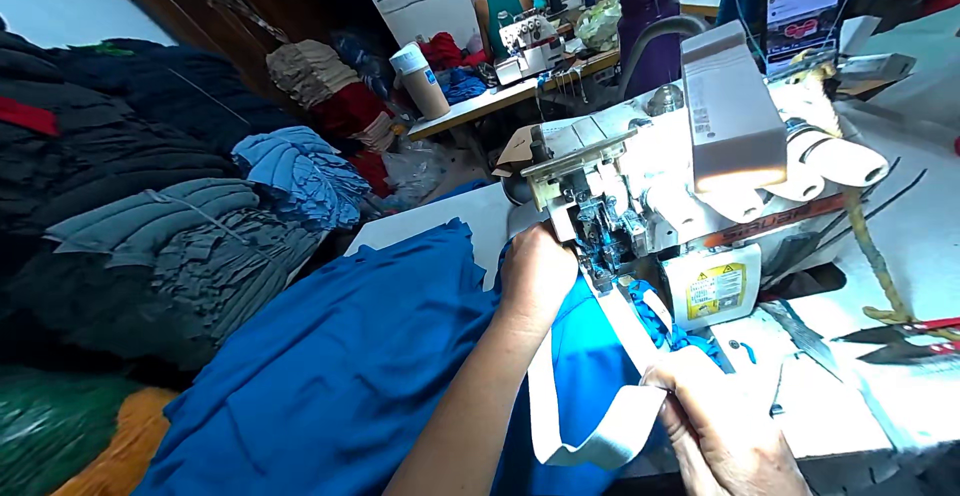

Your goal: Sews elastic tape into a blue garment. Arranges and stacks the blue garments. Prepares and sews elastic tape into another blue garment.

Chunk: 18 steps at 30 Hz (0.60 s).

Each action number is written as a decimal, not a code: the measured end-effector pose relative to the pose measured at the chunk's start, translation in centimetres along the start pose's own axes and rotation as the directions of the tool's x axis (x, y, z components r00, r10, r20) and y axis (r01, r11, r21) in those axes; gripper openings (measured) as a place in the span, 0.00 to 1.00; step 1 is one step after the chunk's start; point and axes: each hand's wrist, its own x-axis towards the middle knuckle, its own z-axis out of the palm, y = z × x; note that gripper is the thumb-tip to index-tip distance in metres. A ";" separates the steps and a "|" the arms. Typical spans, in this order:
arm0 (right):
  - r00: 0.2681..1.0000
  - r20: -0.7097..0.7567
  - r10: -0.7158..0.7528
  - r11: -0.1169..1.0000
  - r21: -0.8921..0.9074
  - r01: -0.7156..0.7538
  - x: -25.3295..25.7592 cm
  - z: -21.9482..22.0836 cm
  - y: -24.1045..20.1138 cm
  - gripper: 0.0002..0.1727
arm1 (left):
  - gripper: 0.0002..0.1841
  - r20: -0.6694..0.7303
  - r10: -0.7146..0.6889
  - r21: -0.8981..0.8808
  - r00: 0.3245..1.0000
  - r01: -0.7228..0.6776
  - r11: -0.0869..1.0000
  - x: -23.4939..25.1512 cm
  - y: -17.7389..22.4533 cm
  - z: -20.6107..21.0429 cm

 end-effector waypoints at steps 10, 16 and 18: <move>0.994 -0.023 -0.108 0.992 -0.062 0.107 0.8 0.1 -2.0 0.09 | 0.11 0.047 0.007 -0.056 0.999 -0.004 0.998 0.5 -0.4 -0.4; 0.973 -0.043 -0.227 0.949 -0.234 0.211 1.7 1.3 -2.7 0.09 | 0.12 0.027 -0.004 -0.039 1.000 0.005 0.999 0.4 -0.5 -0.1; 0.983 -0.013 -0.185 0.963 -0.202 0.179 1.2 0.9 -2.1 0.08 | 0.12 0.019 0.019 -0.046 1.000 -0.018 0.999 0.4 -0.5 -0.1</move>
